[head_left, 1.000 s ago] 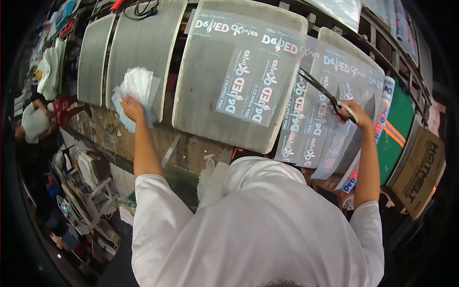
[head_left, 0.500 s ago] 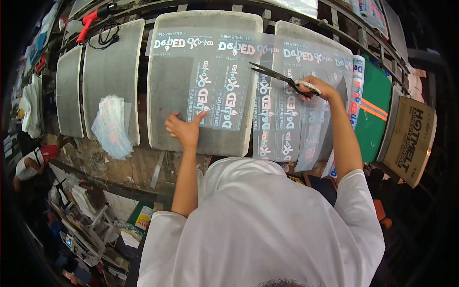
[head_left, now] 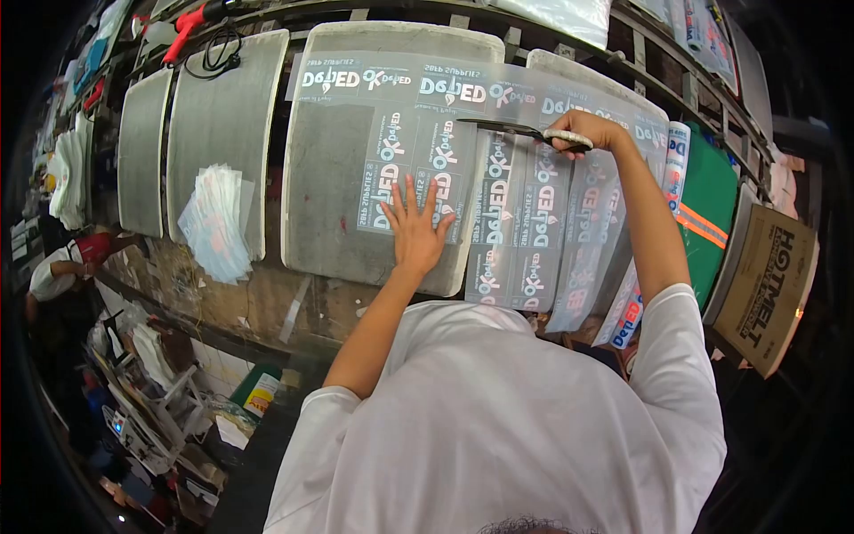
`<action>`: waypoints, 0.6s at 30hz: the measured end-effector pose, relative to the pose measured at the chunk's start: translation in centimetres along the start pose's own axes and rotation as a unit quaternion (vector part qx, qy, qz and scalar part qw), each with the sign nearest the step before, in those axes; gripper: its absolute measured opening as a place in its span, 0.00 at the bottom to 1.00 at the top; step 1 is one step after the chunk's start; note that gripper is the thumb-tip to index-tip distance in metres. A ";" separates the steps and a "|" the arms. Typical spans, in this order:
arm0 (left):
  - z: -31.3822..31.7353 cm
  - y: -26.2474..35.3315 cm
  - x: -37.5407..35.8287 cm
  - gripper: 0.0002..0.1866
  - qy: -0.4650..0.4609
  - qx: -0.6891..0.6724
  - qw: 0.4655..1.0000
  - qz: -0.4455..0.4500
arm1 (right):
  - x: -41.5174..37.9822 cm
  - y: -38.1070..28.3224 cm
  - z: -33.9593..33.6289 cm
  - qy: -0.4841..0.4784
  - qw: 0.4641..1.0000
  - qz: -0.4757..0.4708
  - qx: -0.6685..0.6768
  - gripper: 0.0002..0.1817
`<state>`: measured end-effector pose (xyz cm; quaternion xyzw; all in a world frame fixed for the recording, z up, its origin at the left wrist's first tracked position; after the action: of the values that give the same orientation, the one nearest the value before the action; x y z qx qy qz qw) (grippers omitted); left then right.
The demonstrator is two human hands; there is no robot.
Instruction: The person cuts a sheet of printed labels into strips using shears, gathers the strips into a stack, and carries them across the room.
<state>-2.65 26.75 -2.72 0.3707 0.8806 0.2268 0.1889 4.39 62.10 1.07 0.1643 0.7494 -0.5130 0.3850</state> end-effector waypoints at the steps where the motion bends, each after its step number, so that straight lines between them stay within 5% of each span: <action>1: 0.0 -0.1 -0.1 0.36 -0.005 -0.005 1.000 0.002 | 0.1 0.5 0.3 0.003 1.000 0.002 0.030 0.14; 9: -0.5 0.0 0.0 0.37 0.000 -0.010 1.000 0.015 | 2.9 0.3 2.0 0.002 0.995 -0.070 0.068 0.08; 12: -1.3 0.5 0.4 0.39 0.000 -0.033 0.999 0.014 | 3.1 0.9 2.2 0.017 0.993 -0.016 0.118 0.10; 18: -4.6 2.5 5.5 0.55 -0.016 -0.066 0.997 0.021 | 4.3 -0.6 2.4 0.036 0.994 -0.061 0.078 0.07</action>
<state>-7.13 31.17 1.47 0.3795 0.8526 0.2826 0.2217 2.18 59.03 -2.13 0.1668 0.7289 -0.5863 0.3116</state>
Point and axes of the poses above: each hand's wrist, its own x-axis towards the middle knuckle, its own z-axis out of the palm, y = z × x, the point moved 5 cm from there along x, towards the middle knuckle, and after that the axes turned 10 degrees about -x, right-handed, at the moved point
